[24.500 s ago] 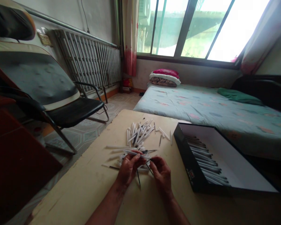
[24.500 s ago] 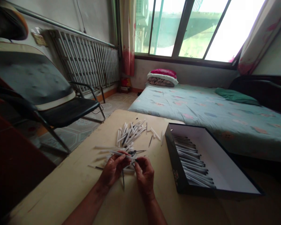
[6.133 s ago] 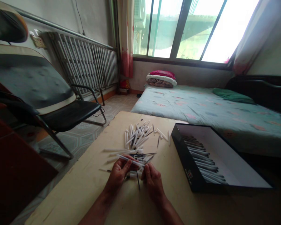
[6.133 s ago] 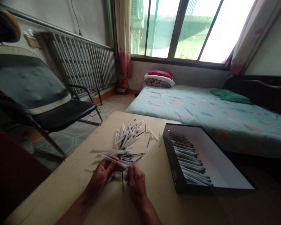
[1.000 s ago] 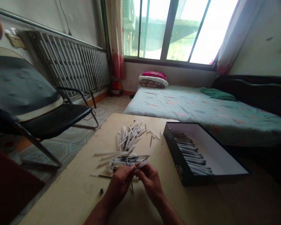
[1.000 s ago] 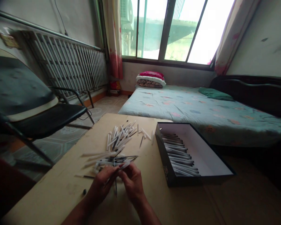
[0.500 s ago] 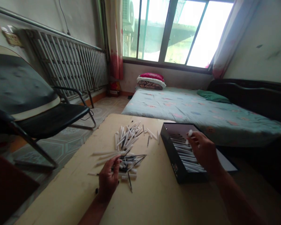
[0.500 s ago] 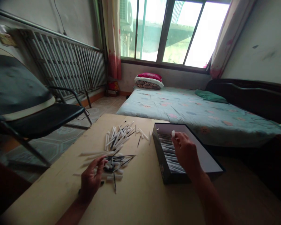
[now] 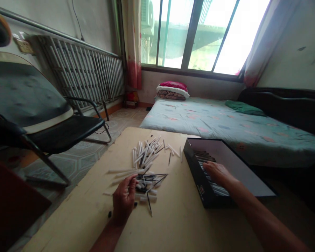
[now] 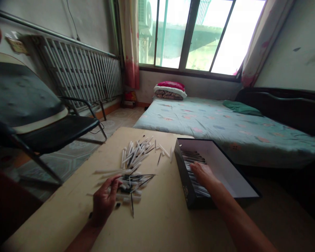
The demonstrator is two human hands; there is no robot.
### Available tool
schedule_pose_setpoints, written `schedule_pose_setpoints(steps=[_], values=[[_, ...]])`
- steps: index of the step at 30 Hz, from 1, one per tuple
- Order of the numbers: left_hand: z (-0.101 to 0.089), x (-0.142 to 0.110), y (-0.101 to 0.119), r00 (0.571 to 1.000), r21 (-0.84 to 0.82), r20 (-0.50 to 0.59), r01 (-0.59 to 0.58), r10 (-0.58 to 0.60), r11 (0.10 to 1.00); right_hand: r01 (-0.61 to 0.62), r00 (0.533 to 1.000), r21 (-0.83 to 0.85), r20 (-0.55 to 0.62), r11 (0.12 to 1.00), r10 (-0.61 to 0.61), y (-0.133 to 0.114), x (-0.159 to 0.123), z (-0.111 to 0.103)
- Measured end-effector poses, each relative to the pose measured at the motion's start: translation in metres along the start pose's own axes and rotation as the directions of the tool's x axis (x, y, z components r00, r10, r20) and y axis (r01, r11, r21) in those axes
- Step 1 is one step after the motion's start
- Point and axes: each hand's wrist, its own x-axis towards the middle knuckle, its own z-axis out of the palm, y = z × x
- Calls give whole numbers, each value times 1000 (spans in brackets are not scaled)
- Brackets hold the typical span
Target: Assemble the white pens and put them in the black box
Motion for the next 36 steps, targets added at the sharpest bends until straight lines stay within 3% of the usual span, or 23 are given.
schedule_pose_setpoints(steps=[4,7,9,12,13,15,17,19,23,26,30,33,36], values=[[-3,2,4,1000,-8,-11,17,-17,1000,-57,998,-58,-3,997,57,0,0,-7],[-4,2,3,998,-7,-39,54,-55,998,-173,978,-43,-127,984,166,-12,-3,-26],[-4,1,1,993,-12,-60,98,-98,995,-183,930,67,-313,981,195,-32,-6,-40],[-5,2,-2,985,-34,-87,146,-148,989,-34,822,314,-532,949,205,-79,-12,-54],[-5,2,-3,984,-38,-92,149,-152,988,19,820,394,-532,919,211,-98,-13,-54],[-5,2,-4,984,-33,-96,146,-148,989,78,879,543,-432,836,199,-137,-16,-45],[-5,3,-4,986,-20,-91,138,-139,990,86,946,624,-295,777,132,-174,-18,-28],[-5,2,-4,989,-13,-73,128,-128,992,71,975,682,-202,728,94,-206,-19,-8],[-3,1,-5,993,-11,-36,112,-112,994,-1,983,625,-142,781,114,-249,-17,20],[-3,0,-4,994,-13,-37,107,-107,994,-65,977,518,-139,853,159,-263,-14,26],[-12,6,8,995,13,-29,96,-96,995,-107,975,459,-126,882,184,-265,-11,31],[-32,17,18,984,66,95,144,-150,987,-116,972,460,-128,880,195,-263,-11,36],[-63,25,18,936,165,267,189,-228,968,-135,967,461,-133,877,219,-259,-11,41]])
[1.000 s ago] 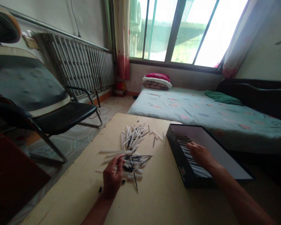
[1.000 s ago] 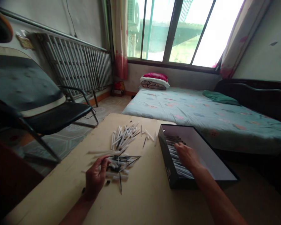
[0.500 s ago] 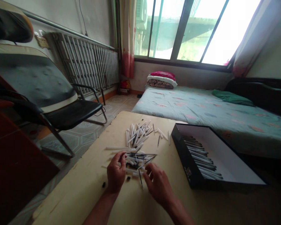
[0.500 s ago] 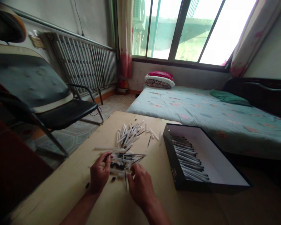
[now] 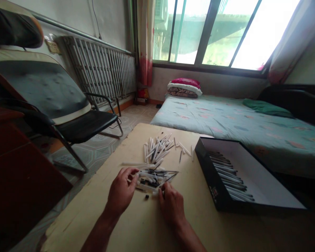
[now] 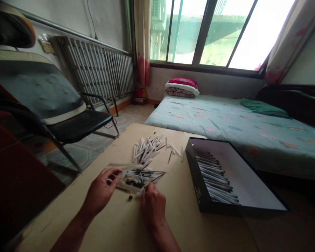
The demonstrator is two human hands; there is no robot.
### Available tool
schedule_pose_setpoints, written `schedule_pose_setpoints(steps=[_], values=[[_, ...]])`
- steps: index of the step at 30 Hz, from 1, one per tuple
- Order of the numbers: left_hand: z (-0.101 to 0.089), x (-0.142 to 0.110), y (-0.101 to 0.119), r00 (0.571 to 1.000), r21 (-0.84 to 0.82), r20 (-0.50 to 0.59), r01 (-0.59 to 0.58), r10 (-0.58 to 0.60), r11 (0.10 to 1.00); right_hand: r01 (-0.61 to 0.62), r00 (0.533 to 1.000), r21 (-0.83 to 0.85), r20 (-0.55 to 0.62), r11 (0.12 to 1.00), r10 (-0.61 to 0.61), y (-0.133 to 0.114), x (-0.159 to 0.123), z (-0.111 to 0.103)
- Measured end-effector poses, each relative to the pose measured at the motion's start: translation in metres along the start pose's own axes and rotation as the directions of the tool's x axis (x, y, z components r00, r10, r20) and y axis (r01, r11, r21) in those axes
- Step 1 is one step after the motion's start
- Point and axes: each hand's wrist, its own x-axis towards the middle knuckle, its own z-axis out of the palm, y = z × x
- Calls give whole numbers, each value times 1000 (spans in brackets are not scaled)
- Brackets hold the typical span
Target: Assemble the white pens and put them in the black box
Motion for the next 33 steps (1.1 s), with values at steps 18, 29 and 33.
schedule_pose_setpoints(steps=[18,29,33], values=[[8,-38,-15,932,312,358,-62,-57,948,-168,931,488,-206,856,300,45,12,-3],[67,13,39,934,122,299,-240,195,963,-187,830,687,-272,702,487,56,18,2],[92,27,43,927,142,300,-277,225,950,-166,823,698,-291,697,487,53,19,-2]])
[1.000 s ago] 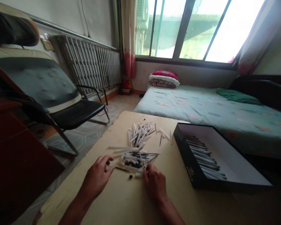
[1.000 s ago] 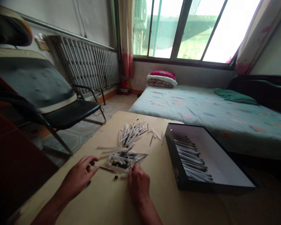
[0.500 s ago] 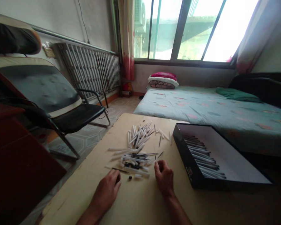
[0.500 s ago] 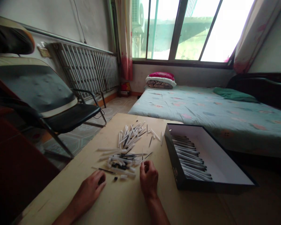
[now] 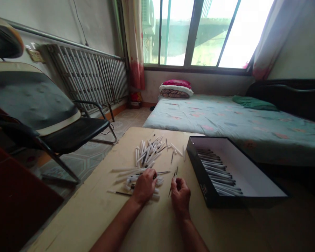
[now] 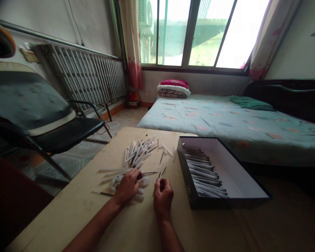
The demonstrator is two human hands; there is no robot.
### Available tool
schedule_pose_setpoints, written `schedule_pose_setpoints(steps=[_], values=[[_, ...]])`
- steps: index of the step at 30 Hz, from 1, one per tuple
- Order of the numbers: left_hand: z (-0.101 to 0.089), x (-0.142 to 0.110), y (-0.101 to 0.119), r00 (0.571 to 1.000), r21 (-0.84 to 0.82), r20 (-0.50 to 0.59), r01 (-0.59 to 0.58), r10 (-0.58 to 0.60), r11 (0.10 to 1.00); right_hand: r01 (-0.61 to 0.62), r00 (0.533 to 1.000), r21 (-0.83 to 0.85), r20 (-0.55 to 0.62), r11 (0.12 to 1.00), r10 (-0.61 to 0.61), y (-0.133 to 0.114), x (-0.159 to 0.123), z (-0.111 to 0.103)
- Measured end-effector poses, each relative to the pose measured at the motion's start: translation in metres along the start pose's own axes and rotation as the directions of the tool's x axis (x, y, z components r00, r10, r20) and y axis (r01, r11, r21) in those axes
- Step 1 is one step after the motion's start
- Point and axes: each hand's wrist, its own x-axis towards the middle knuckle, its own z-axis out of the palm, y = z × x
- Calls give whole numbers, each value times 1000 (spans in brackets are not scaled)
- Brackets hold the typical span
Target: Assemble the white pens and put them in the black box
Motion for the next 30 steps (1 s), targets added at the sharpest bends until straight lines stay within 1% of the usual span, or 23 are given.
schedule_pose_setpoints(steps=[4,6,8,10,12,13,16,18,20,22,26,30], values=[[14,5,4,998,22,-6,-57,57,998,8,1000,-2,20,1000,-8,-3,0,0],[16,5,5,996,0,-27,-80,80,997,8,1000,-8,25,1000,-8,-2,0,0],[14,5,3,995,-28,-62,-86,85,996,7,1000,-17,27,1000,-6,-1,0,0],[7,5,-4,992,-33,-107,-71,67,997,4,1000,-25,29,1000,-4,0,0,0],[-4,5,-15,987,-12,-159,-35,33,999,-1,1000,-25,22,1000,2,0,0,0],[-10,5,-23,985,9,-173,-17,18,1000,-4,1000,-18,14,1000,4,1,0,0],[-32,0,-50,975,100,-213,90,-67,991,-15,1000,13,-16,1000,15,2,0,0],[-45,-6,-68,974,174,-195,153,-118,973,-17,1000,26,-25,1000,17,2,0,1],[-54,-11,-83,977,229,-139,191,-162,955,-15,1000,33,-17,999,15,1,0,1],[-59,-16,-93,977,258,-80,213,-199,942,-8,1000,39,-2,999,8,0,-1,1],[-61,-18,-98,976,284,-7,212,-219,935,-3,1000,41,30,999,1,-2,-2,0],[-59,-15,-93,977,295,9,199,-211,934,-5,999,34,37,999,4,-1,-2,1]])
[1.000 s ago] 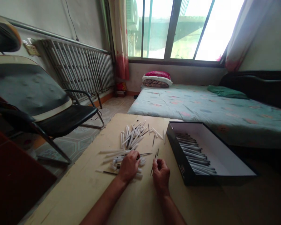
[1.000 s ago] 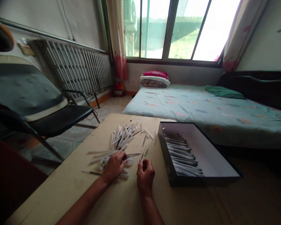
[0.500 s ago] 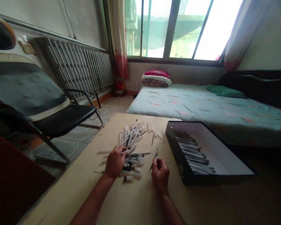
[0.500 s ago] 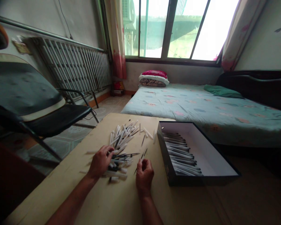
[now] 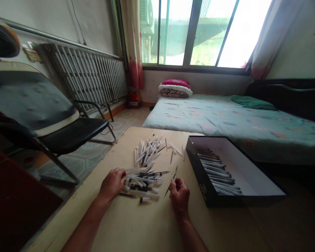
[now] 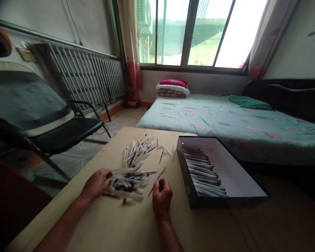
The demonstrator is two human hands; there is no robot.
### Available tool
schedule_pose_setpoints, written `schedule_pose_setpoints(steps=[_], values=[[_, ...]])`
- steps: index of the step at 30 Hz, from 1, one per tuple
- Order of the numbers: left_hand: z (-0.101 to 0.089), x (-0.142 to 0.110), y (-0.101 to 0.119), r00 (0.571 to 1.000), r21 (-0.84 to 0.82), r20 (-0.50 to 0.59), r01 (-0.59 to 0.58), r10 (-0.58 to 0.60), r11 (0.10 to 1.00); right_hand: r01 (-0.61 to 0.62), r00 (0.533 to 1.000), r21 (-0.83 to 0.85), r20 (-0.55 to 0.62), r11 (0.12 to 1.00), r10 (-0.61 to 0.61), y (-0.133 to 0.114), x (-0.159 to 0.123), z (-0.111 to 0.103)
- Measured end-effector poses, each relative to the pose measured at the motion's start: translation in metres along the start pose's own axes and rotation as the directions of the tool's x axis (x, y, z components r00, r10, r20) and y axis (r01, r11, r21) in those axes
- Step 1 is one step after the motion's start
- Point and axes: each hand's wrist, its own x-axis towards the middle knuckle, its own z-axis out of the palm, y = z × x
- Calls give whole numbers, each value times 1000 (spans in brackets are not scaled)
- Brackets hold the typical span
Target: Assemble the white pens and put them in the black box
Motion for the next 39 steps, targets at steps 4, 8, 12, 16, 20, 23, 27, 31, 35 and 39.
schedule_pose_setpoints(steps=[4,8,12,16,20,23,27,31,35,39], values=[[-3,0,10,999,-26,-45,-24,23,999,-10,1000,5,0,1000,10,4,0,1],[-6,0,21,996,-75,-79,-56,51,996,-36,999,19,1,999,36,4,-1,1],[-8,-5,31,984,-116,-153,-105,86,988,-20,1000,-49,19,999,21,-4,-1,0],[-7,-15,42,963,-140,-251,-137,99,981,54,998,-143,-8,988,-56,-11,-3,0],[2,-23,50,934,-95,-334,-163,122,982,82,997,-149,20,985,-80,-12,-4,1],[12,-27,51,920,-62,-361,-190,156,980,71,997,-159,33,985,-67,-12,-4,2],[22,-28,49,920,-58,-345,-219,186,974,45,998,-173,43,984,-38,-10,-4,1],[25,-28,49,914,-57,-334,-264,231,963,60,998,-181,30,982,-55,-7,-3,1],[26,-29,53,912,-65,-328,-282,247,957,195,980,-150,64,969,-187,-6,-3,2],[26,-30,57,902,-74,-337,-311,270,948,284,944,-85,197,955,-263,-5,-4,4]])
